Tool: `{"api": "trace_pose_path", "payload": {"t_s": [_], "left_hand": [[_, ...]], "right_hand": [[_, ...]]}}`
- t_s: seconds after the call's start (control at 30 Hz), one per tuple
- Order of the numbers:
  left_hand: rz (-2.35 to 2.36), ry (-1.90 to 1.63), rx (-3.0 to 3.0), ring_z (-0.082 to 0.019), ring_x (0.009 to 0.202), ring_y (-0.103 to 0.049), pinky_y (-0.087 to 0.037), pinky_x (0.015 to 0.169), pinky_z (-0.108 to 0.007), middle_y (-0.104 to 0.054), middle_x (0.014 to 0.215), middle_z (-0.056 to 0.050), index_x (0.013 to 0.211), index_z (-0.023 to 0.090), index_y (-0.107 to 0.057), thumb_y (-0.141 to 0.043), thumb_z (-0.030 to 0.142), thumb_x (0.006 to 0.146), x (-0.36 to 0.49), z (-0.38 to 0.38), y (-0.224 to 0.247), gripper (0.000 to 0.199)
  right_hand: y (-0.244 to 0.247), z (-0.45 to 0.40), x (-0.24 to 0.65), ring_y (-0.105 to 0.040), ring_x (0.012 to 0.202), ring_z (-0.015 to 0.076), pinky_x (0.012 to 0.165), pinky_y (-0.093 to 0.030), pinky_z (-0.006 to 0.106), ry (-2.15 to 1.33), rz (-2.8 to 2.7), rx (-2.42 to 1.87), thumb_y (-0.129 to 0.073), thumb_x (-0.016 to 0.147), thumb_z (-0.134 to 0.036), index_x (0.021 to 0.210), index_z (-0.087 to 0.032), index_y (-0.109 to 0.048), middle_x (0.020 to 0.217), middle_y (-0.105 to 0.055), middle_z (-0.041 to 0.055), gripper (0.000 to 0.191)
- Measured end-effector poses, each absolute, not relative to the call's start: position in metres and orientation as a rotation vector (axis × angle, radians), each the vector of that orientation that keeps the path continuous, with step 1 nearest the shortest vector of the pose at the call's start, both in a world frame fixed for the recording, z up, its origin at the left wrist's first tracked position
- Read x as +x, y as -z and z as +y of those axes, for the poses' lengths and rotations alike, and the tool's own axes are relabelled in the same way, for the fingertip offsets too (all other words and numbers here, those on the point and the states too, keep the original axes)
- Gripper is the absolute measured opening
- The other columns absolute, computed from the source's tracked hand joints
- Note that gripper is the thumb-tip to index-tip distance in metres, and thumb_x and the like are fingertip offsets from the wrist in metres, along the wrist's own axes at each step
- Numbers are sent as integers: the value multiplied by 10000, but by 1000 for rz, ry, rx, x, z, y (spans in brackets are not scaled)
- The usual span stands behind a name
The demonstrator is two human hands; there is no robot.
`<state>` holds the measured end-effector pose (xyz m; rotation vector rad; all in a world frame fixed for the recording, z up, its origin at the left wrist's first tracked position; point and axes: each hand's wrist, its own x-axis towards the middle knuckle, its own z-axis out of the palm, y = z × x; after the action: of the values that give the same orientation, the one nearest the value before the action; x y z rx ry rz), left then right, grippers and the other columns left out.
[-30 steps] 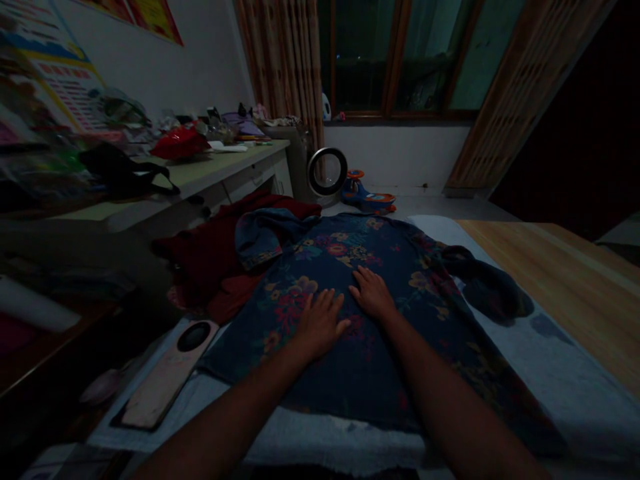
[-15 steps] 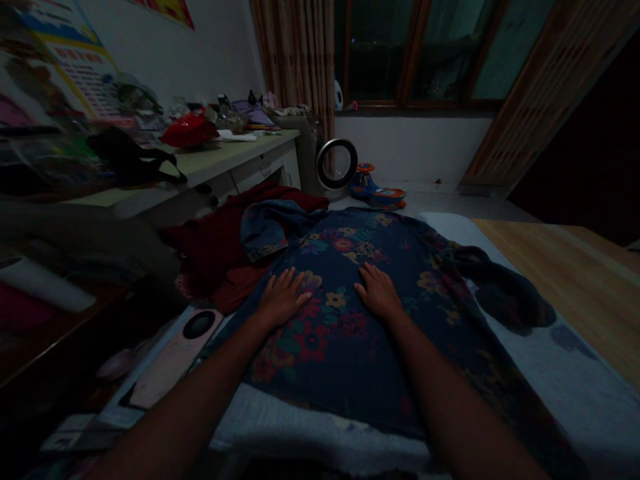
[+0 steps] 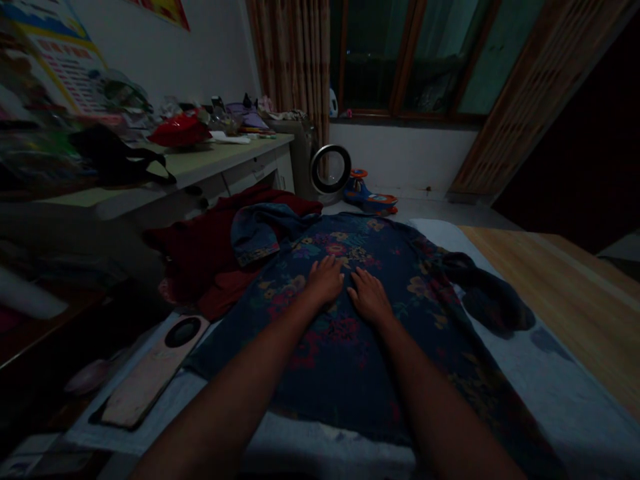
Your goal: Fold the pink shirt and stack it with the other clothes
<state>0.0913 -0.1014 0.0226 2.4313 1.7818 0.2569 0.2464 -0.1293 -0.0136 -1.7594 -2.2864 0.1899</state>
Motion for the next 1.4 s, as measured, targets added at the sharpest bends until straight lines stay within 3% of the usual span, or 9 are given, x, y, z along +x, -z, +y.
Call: {"api": "trace_pose_path", "payload": {"t_s": [0.13, 0.33, 0.73, 0.97, 1.1, 1.23, 1.4], "left_hand": [[1697, -391, 2355, -218, 1440, -292, -278, 1152, -431, -339, 1565, -84, 1440, 171, -415, -254, 341, 1002, 117, -71, -4, 497], [1762, -421, 2411, -261, 1445, -268, -211, 1177, -484, -392, 1541, -36, 1449, 218, -424, -251, 352, 997, 117, -66, 28, 501], [1745, -331, 2340, -297, 1471, -190, -165, 1185, -514, -308, 1582, -55, 1485, 218, -358, -263, 543, 968, 119, -68, 20, 618], [1765, -342, 2346, -306, 1469, -193, -158, 1186, -506, -320, 1577, -57, 1481, 220, -364, -321, 547, 949, 119, -68, 22, 626], [1754, -362, 2341, -301, 1463, -209, -163, 1187, -501, -329, 1573, -50, 1471, 221, -382, -334, 545, 943, 119, -68, 21, 621], [1757, -387, 2338, -300, 1458, -222, -163, 1186, -505, -341, 1567, -53, 1467, 217, -387, -345, 536, 941, 119, -67, 22, 617], [1775, -400, 2346, -307, 1450, -240, -185, 1179, -509, -357, 1558, -55, 1453, 224, -409, -366, 525, 935, 120, -68, 22, 600]], "right_hand": [[16, -128, 249, -295, 1430, 257, 1149, -224, 446, -219, -2283, -1736, -329, 987, -344, 1472, -175, -381, 1562, -330, 98, 516], [19, -125, 250, -267, 1446, 229, 1166, -206, 419, -267, -2277, -1763, -310, 985, -305, 1472, -166, -390, 1579, -298, 81, 512], [16, -114, 302, -205, 1464, 274, 1160, -189, 449, -231, -2071, -2227, -331, 976, -477, 1501, -175, -347, 1594, -253, 98, 606], [17, -112, 336, -164, 1468, 312, 1153, -154, 510, -210, -1785, -2516, -295, 946, -599, 1512, -244, -329, 1608, -209, 84, 669], [17, -113, 348, -212, 1446, 349, 1133, -171, 542, -172, -1604, -2606, -322, 930, -613, 1502, -239, -349, 1589, -248, 119, 684], [17, -113, 347, -235, 1436, 351, 1138, -189, 514, -10, -1542, -2568, -402, 928, -514, 1453, -127, -416, 1562, -281, 184, 652], [20, -112, 335, -284, 1432, 236, 1159, -220, 371, -76, -1922, -2221, -397, 950, -399, 1462, -93, -383, 1549, -336, 147, 596]]}}
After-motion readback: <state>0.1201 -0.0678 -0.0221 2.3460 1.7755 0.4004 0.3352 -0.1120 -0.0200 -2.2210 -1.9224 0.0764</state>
